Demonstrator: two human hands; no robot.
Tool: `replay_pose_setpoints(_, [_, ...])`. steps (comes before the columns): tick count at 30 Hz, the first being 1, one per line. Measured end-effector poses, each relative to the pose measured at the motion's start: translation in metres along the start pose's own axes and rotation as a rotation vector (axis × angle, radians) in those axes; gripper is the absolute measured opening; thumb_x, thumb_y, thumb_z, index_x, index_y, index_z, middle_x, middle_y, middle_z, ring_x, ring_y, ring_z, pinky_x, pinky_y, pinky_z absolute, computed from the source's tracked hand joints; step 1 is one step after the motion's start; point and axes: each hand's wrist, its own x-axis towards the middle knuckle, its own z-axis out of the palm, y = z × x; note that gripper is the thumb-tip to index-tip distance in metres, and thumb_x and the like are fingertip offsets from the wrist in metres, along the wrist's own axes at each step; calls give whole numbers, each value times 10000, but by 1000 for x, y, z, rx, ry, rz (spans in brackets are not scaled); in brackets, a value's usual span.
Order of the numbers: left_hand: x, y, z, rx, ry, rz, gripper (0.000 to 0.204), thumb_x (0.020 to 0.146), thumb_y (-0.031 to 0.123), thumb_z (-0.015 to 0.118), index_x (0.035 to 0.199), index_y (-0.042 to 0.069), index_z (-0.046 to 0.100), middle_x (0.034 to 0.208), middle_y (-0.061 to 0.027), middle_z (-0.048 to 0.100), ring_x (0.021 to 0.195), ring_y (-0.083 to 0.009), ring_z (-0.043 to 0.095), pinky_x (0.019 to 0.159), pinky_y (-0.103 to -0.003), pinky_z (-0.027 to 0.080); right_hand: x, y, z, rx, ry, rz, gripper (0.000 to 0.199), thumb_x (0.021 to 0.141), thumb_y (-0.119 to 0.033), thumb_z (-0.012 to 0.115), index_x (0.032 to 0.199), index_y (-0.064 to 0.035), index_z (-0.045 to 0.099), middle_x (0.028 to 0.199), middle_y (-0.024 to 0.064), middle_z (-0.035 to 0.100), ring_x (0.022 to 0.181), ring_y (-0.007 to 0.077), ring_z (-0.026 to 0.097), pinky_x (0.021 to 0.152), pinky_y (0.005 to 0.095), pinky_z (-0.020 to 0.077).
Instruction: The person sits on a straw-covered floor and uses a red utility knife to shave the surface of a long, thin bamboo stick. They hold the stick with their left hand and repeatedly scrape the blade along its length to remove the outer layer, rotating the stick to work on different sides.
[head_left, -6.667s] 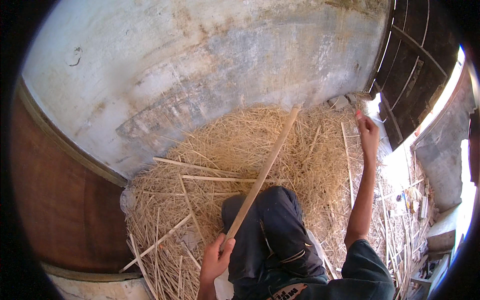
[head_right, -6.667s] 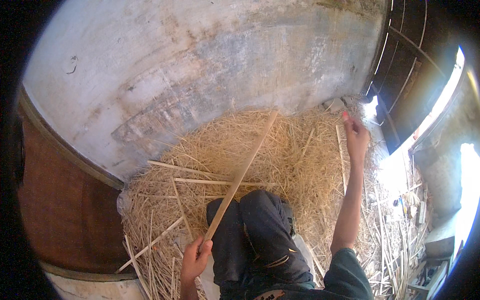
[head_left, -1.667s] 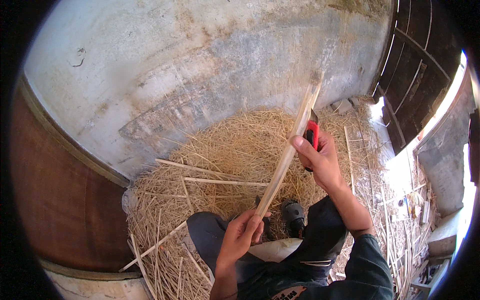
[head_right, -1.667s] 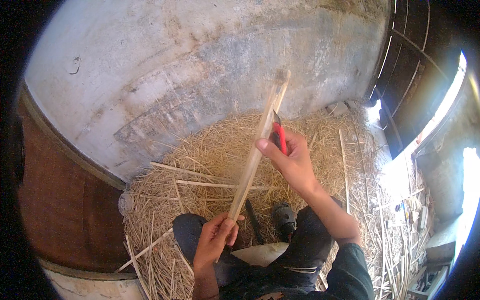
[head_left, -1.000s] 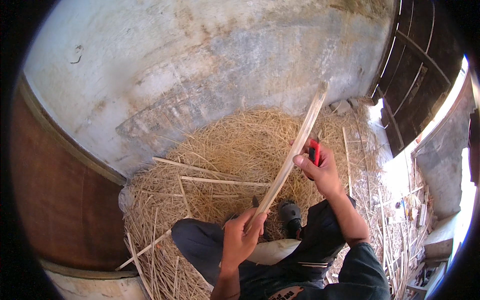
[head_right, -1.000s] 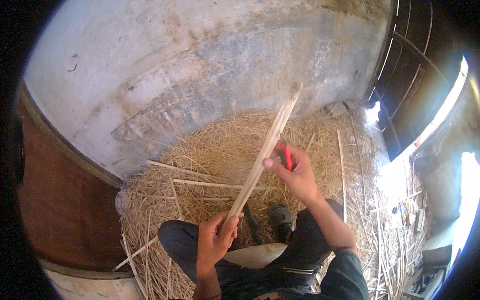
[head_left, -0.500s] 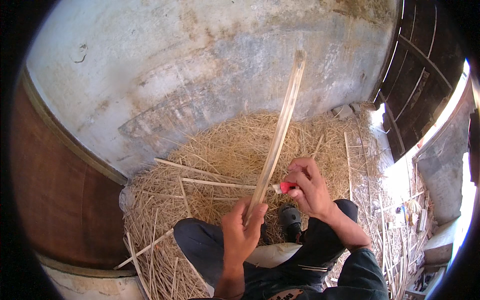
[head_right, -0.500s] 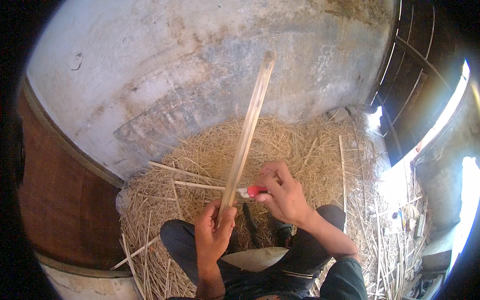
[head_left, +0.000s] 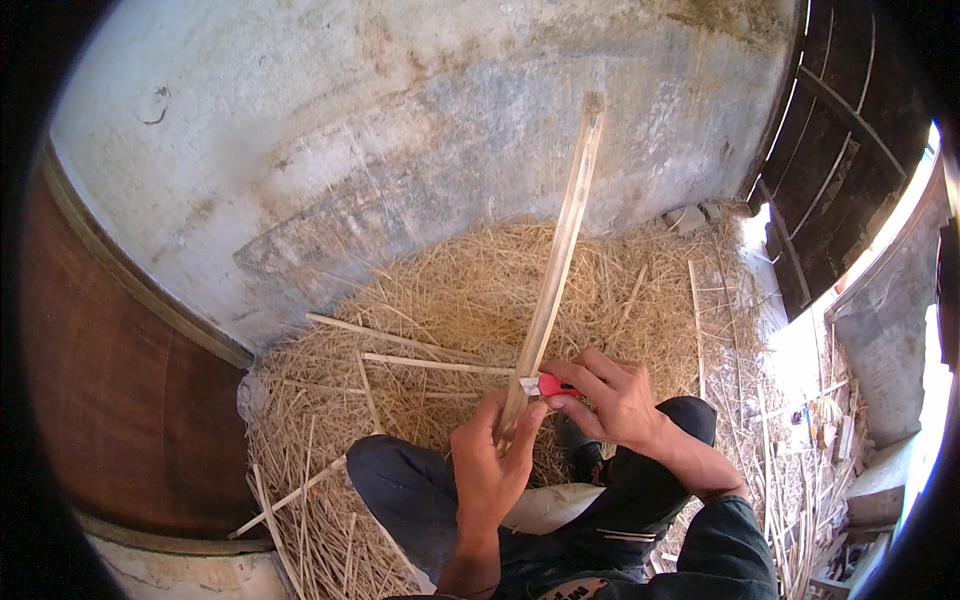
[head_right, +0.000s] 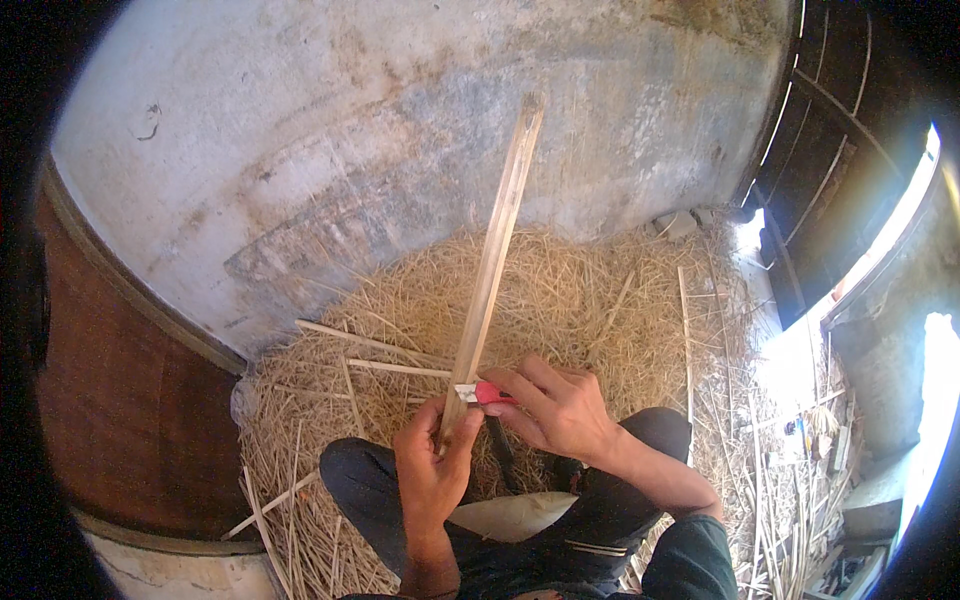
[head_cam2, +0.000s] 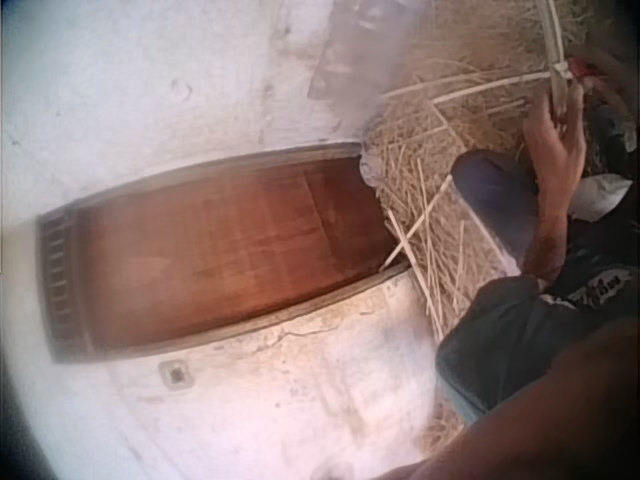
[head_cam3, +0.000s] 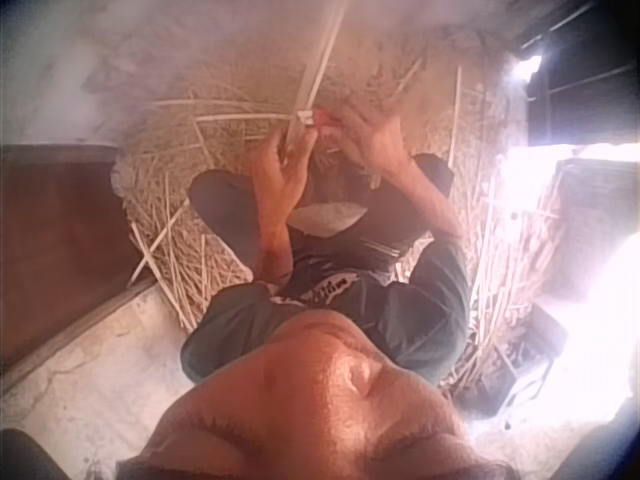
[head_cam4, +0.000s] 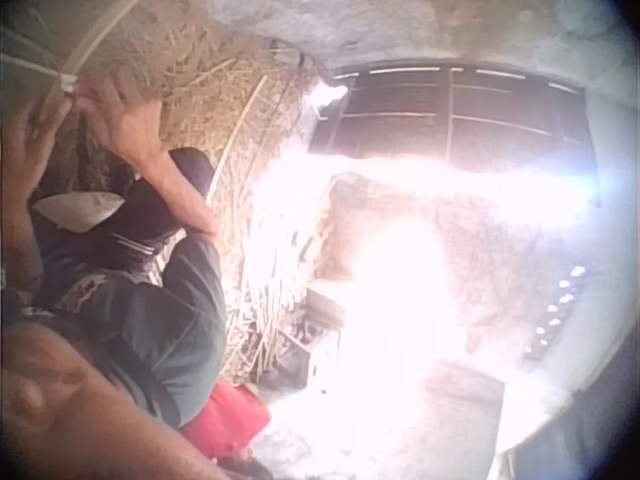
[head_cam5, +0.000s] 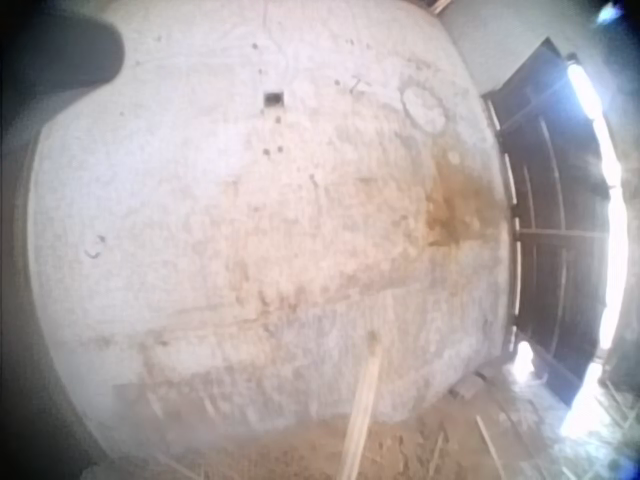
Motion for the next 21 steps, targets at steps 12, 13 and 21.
replay_pose_setpoints(12, [1,-9,-2,128,-23,-59,375,1079,348,661,959,-7,686,669,11,565,610,-52,482,541,-274,385,-3,-2,3,-60,21,22,359,854,-295,841,1178,-159,766,787,0,601,593,194,655,512,348,541])
replay_pose_setpoints(13, [2,-11,-3,128,-32,-56,378,1081,350,658,953,-4,683,667,9,566,603,-54,483,537,-276,385,-3,-2,3,-66,18,26,357,856,-297,840,1177,-159,767,785,-1,602,591,192,655,509,348,540])
replay_pose_setpoints(21, [-2,-18,-9,75,-60,-85,411,1082,385,644,934,4,678,662,0,562,592,-50,474,532,-273,367,0,-5,2,-89,12,23,343,863,-307,835,1170,-168,775,768,-8,601,580,180,652,491,344,530])
